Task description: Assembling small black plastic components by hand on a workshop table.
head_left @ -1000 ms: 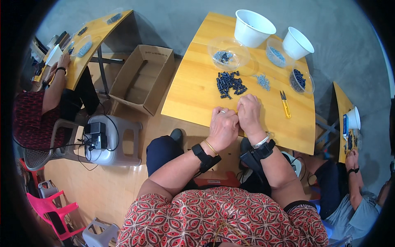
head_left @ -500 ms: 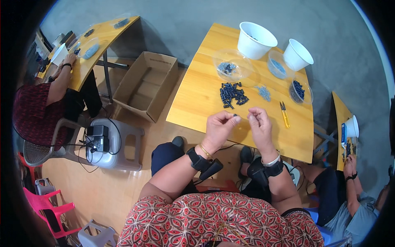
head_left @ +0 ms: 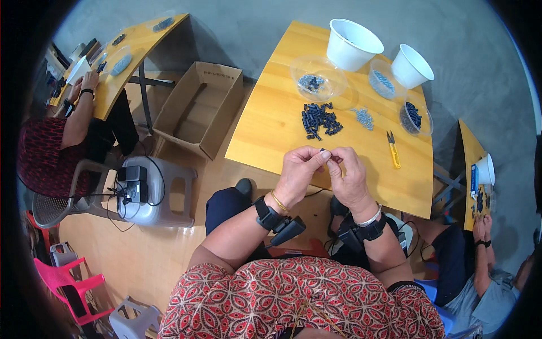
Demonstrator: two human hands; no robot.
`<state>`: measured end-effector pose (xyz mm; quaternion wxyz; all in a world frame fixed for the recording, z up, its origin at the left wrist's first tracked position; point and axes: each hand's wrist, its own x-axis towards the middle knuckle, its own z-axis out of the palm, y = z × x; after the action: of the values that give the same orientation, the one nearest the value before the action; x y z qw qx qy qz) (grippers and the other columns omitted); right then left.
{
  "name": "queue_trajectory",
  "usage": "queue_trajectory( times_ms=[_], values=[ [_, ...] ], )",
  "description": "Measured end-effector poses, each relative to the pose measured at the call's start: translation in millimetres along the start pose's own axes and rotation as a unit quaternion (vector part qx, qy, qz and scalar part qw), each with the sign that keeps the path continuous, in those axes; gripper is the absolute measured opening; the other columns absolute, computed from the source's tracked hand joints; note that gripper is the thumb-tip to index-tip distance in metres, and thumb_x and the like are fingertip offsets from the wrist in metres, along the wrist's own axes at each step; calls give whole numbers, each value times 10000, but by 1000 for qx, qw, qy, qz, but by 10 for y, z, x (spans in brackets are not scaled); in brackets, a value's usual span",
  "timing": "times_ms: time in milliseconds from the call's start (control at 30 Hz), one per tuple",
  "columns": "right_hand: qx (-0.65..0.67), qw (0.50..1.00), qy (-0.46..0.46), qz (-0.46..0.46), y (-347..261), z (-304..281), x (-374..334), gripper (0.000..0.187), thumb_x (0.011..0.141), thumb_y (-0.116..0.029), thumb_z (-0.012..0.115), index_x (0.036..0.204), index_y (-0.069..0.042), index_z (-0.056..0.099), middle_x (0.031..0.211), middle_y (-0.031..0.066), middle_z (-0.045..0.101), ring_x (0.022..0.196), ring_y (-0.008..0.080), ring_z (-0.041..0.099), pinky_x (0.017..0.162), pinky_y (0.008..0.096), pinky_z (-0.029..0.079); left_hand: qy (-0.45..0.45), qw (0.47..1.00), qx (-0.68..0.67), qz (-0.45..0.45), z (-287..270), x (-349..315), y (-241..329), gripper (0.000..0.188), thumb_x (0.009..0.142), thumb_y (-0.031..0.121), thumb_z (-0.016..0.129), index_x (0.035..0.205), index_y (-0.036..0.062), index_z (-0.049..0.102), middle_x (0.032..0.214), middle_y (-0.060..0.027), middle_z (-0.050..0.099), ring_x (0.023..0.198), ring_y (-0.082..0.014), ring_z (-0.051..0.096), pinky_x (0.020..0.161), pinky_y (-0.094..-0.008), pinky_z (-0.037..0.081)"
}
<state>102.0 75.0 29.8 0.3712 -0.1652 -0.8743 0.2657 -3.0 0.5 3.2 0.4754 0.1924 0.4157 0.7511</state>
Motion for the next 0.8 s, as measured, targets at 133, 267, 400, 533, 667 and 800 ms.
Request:
queue_trajectory(
  times_ms=[133, 267, 400, 533, 667, 800],
  values=[
    [-6, 1000, -3, 2, 40, -12, 9, 109, 796, -10, 540, 896, -11, 495, 775, 144, 508, 683, 307, 526, 597, 346, 436, -19, 1000, -9, -7, -57, 30, -30, 105, 837, 118, 594, 820, 16, 609, 717, -13, 583, 636, -77, 510, 584, -196, 424],
    [23, 999, 5, 27, 79, -30, 4, 84, 805, -9, 527, 886, -13, 503, 760, 130, 525, 669, 282, 541, 589, 328, 436, -30, 998, -35, -31, -81, 17, -8, 113, 844, 123, 586, 836, 12, 607, 721, -12, 584, 637, -89, 536, 580, -197, 438],
    [50, 997, -6, 59, 78, -54, 1, 73, 809, 2, 516, 880, -16, 513, 751, 119, 538, 658, 261, 552, 585, 321, 438, -23, 998, -45, -25, -77, 1, 8, 119, 844, 127, 586, 845, 10, 609, 736, -20, 590, 639, -99, 554, 580, -198, 452],
    [49, 998, 1, 42, 106, -43, 2, 76, 810, 6, 509, 883, -15, 513, 754, 119, 536, 660, 262, 552, 589, 317, 439, -40, 998, -34, -29, -131, 7, -24, 121, 840, 126, 590, 841, 6, 612, 759, -37, 604, 638, -103, 550, 593, -208, 459],
    [59, 997, -12, 42, 100, -39, 18, 82, 818, 14, 490, 893, -17, 505, 765, 118, 523, 668, 261, 548, 596, 309, 438, -50, 997, -51, -30, -154, 11, -32, 123, 834, 123, 596, 828, 1, 615, 778, -56, 616, 636, -111, 543, 608, -227, 467],
    [66, 997, -18, 23, 144, -27, 27, 88, 827, 18, 475, 903, -21, 497, 780, 121, 515, 683, 260, 546, 604, 306, 436, -65, 996, -62, -29, -166, 23, -24, 117, 832, 116, 597, 822, 2, 617, 779, -60, 617, 634, -110, 537, 613, -237, 472]
  ],
)
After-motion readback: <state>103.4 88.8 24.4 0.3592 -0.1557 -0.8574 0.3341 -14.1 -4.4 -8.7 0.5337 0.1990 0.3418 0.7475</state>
